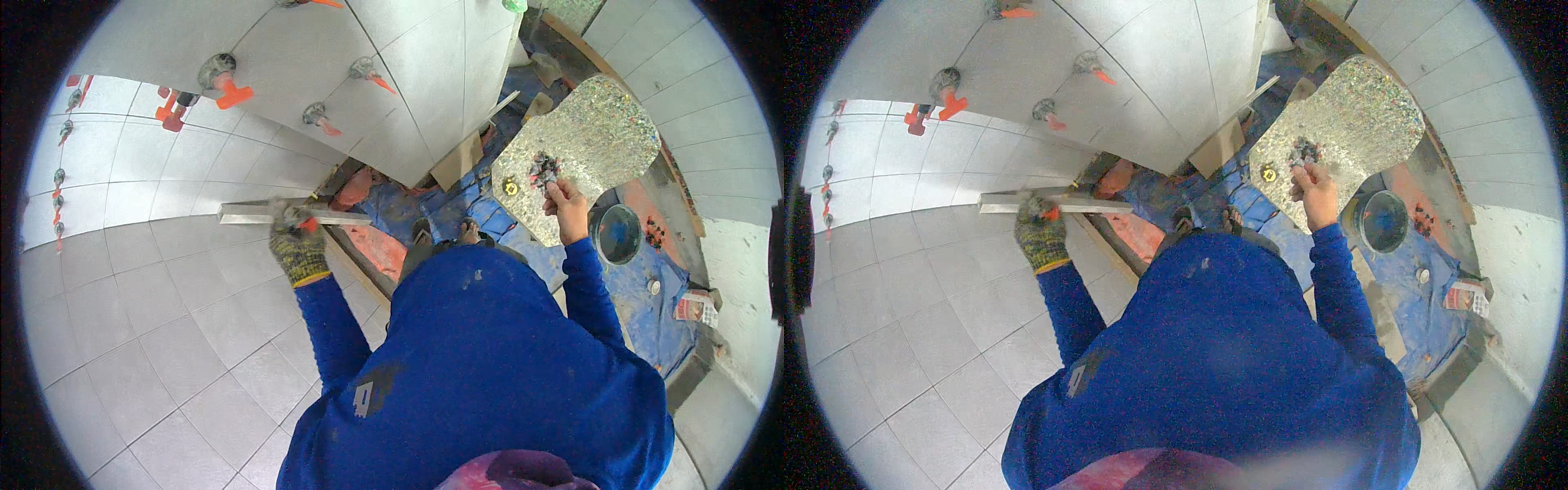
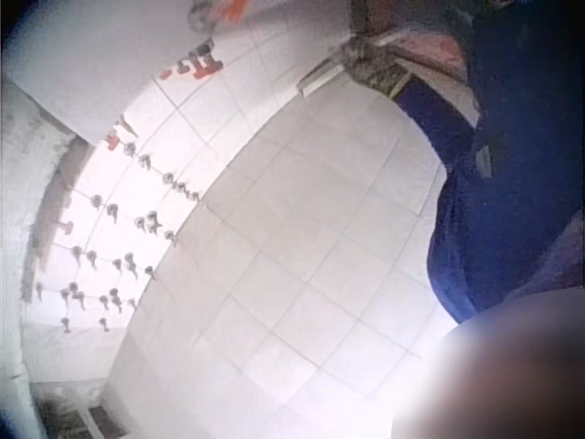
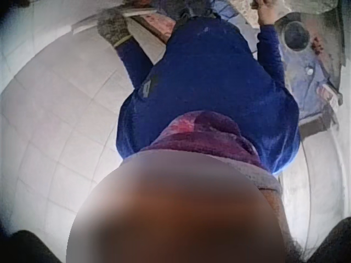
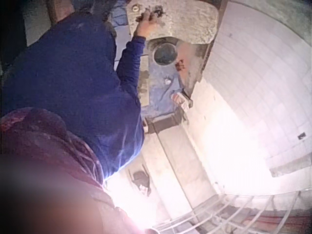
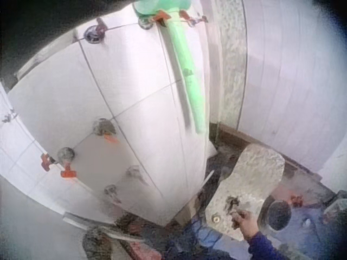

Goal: The person applies cement to the back of a tile using a trowel, places the tile on a wall, and secures it with tile leveling clips. The person repeats this process for multiple tiles, ensuring they are aligned and level.

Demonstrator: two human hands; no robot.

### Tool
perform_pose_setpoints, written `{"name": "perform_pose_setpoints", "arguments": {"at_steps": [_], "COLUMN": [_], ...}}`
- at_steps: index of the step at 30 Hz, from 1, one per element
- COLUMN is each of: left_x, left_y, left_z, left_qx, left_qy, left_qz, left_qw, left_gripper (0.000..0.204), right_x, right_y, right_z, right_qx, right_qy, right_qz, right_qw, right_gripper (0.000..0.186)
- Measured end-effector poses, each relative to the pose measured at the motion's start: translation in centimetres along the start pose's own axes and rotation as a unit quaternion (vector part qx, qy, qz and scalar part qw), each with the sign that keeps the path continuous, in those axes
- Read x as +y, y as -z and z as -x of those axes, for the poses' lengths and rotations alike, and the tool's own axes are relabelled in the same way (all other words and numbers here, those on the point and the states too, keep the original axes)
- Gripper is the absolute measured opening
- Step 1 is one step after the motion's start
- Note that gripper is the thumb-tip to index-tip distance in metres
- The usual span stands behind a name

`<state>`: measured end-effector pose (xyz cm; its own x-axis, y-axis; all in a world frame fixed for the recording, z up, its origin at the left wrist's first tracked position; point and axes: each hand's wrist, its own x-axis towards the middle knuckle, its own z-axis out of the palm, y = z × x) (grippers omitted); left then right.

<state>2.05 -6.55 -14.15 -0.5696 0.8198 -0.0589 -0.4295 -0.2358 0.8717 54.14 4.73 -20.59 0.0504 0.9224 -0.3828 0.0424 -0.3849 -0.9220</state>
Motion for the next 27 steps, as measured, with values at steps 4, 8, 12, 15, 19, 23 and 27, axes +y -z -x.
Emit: {"name": "perform_pose_setpoints", "arguments": {"at_steps": [4,8,12,15,19,23,27], "left_x": [-2.7,-8.9,-8.0,-6.7,-7.5,-10.4,-11.5], "left_y": [-2.8,-11.9,-14.7,-12.9,-10.0,-9.3,-9.0], "left_z": [-0.3,-2.0,-3.5,-3.0,-2.3,-2.9,-2.8], "left_qx": [0.091,0.169,0.226,0.134,0.054,0.184,0.181], "left_qy": [-0.181,-0.229,-0.137,-0.198,-0.351,-0.289,-0.224], "left_qz": [-0.457,-0.693,-0.641,-0.719,-0.756,-0.639,-0.507], "left_qw": [0.866,0.662,0.720,0.653,0.549,0.688,0.812], "left_gripper": [0.039,0.073,0.072,0.066,0.047,0.038,0.043], "right_x": [0.3,-2.0,-3.6,-3.6,-2.6,-2.0,-1.5], "right_y": [-2.5,-6.8,-8.6,-8.0,-6.2,-5.0,-4.1], "right_z": [-0.1,0.5,1.3,1.6,1.8,2.1,2.3], "right_qx": [-0.052,-0.169,-0.215,-0.211,-0.188,-0.158,-0.119], "right_qy": [-0.017,0.028,0.070,0.059,0.021,0.024,0.011], "right_qz": [0.025,0.036,0.040,0.065,0.025,-0.010,-0.029], "right_qw": [0.998,0.985,0.973,0.973,0.982,0.987,0.992], "right_gripper": [0.035,0.037,0.038,0.038,0.035,0.034,0.033]}}
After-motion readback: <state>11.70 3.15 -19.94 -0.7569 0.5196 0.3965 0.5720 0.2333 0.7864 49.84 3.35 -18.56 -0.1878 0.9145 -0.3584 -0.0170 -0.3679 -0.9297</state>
